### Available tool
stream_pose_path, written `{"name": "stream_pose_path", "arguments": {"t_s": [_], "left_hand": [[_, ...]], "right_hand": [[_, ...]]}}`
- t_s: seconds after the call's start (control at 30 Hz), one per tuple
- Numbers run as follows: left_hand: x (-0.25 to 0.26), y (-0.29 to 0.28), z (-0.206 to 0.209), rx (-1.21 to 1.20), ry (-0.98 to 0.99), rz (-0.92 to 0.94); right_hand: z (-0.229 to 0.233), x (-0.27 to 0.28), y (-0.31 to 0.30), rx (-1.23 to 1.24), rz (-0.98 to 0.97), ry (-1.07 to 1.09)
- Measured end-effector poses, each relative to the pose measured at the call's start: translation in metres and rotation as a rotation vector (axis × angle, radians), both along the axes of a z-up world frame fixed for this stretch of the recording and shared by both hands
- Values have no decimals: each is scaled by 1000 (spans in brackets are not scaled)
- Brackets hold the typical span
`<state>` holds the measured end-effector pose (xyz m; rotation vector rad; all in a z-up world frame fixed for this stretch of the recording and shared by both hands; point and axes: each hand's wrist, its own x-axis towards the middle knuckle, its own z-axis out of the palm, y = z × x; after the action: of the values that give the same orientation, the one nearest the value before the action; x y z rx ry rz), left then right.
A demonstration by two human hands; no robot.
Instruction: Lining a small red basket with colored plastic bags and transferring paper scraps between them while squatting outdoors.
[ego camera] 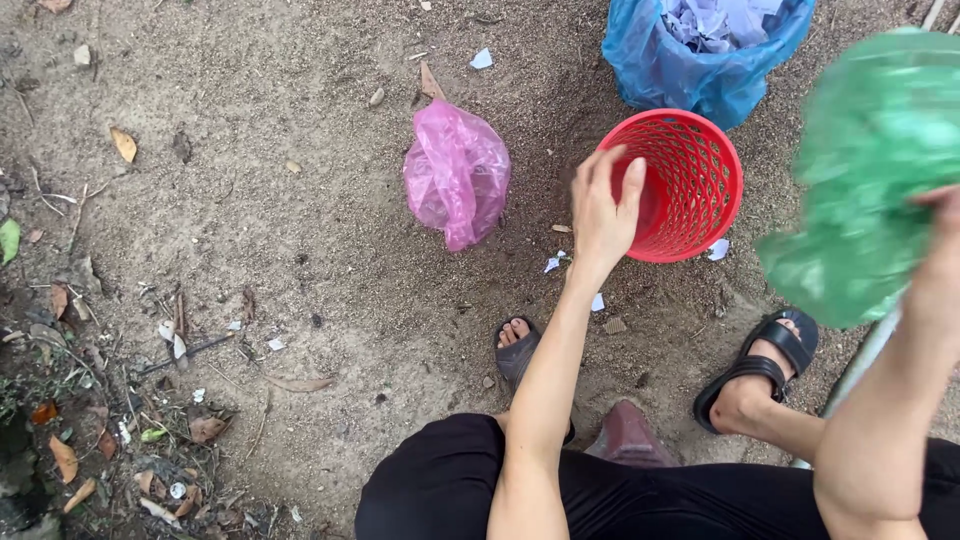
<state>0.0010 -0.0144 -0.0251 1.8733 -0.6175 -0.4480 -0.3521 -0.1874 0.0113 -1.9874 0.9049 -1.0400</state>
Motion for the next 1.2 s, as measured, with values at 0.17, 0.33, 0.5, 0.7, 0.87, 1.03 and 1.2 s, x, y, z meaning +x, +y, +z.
{"name": "stream_pose_path", "arguments": {"t_s": [0.17, 0.33, 0.5, 0.7, 0.87, 1.03, 1.2], "left_hand": [[21, 6, -28, -315, 541, -302], [38, 31, -64, -330, 835, -174], [35, 24, -84, -371, 835, -131], [30, 14, -58, 170, 566, -168], [18, 1, -89, 59, 527, -186], [16, -7, -85, -71, 1010, -192], [22, -20, -95, -272, 919, -147]], "right_hand": [[88, 175, 118, -117, 231, 309], [74, 193, 116, -10, 469, 294], [30, 131, 24, 199, 76, 55], [-40, 118, -5, 880, -267, 148], [-46, 149, 27, 1269, -149, 14], [-80, 132, 0, 1210, 19, -143], [-99, 140, -1, 1157, -78, -161]]}}
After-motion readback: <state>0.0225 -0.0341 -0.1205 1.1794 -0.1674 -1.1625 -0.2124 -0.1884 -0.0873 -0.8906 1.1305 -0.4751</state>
